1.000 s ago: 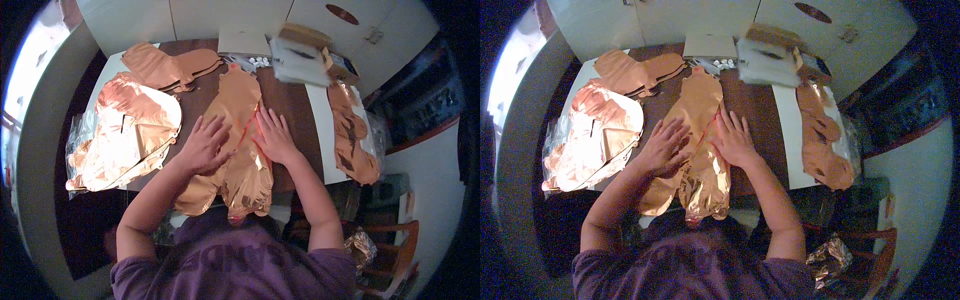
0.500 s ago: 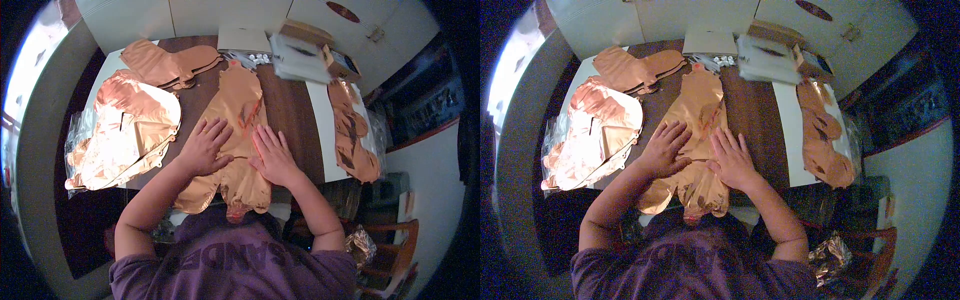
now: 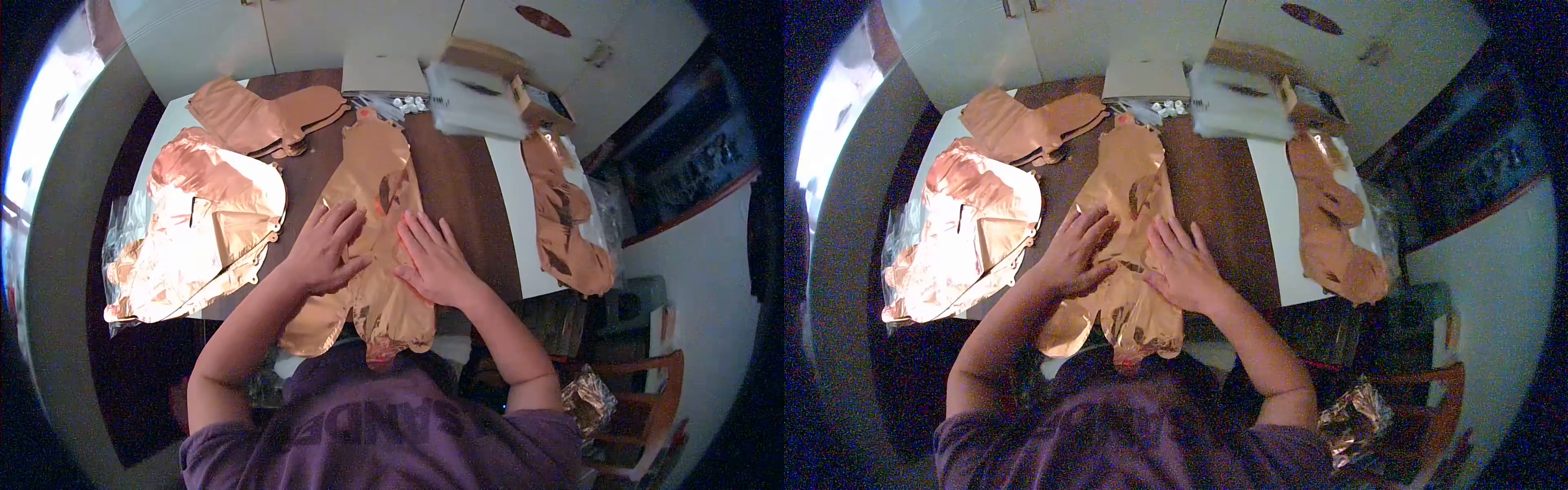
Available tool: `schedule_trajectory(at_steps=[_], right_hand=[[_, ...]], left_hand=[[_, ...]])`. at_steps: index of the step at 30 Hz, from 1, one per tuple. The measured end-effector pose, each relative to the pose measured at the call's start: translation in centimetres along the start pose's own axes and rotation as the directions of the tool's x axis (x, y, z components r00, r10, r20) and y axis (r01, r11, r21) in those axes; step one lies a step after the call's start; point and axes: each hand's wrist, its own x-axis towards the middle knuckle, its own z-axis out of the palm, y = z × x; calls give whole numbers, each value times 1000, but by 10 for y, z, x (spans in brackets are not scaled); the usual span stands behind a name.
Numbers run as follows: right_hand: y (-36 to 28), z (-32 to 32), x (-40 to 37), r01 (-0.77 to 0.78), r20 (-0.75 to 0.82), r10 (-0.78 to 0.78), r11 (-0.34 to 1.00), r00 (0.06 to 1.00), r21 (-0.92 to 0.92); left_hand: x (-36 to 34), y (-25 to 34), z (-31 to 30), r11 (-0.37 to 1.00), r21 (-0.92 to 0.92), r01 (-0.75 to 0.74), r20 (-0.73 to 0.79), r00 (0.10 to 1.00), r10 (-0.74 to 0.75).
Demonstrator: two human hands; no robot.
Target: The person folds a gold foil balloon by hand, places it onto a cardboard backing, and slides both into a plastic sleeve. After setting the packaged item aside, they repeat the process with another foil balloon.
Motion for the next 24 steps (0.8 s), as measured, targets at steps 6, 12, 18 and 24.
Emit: schedule_trajectory(at_steps=[6,12,18,24], right_hand=[[1,2,1,-1,-6,1,1000,1000,1],[1,3,2,-6,9,6,1000,1000,21],[-2,5,4,-31,60,37,995,998,-90],[-1,1,2,4,37,-4,1000,999,-25]], left_hand=[[1,4,-2,994,111,-8,-2,1000,8],[45,25,-13,989,126,-72,-81,993,82],[114,2,48,964,189,-188,46,982,183],[125,-23,68,984,139,-112,-73,990,123]])
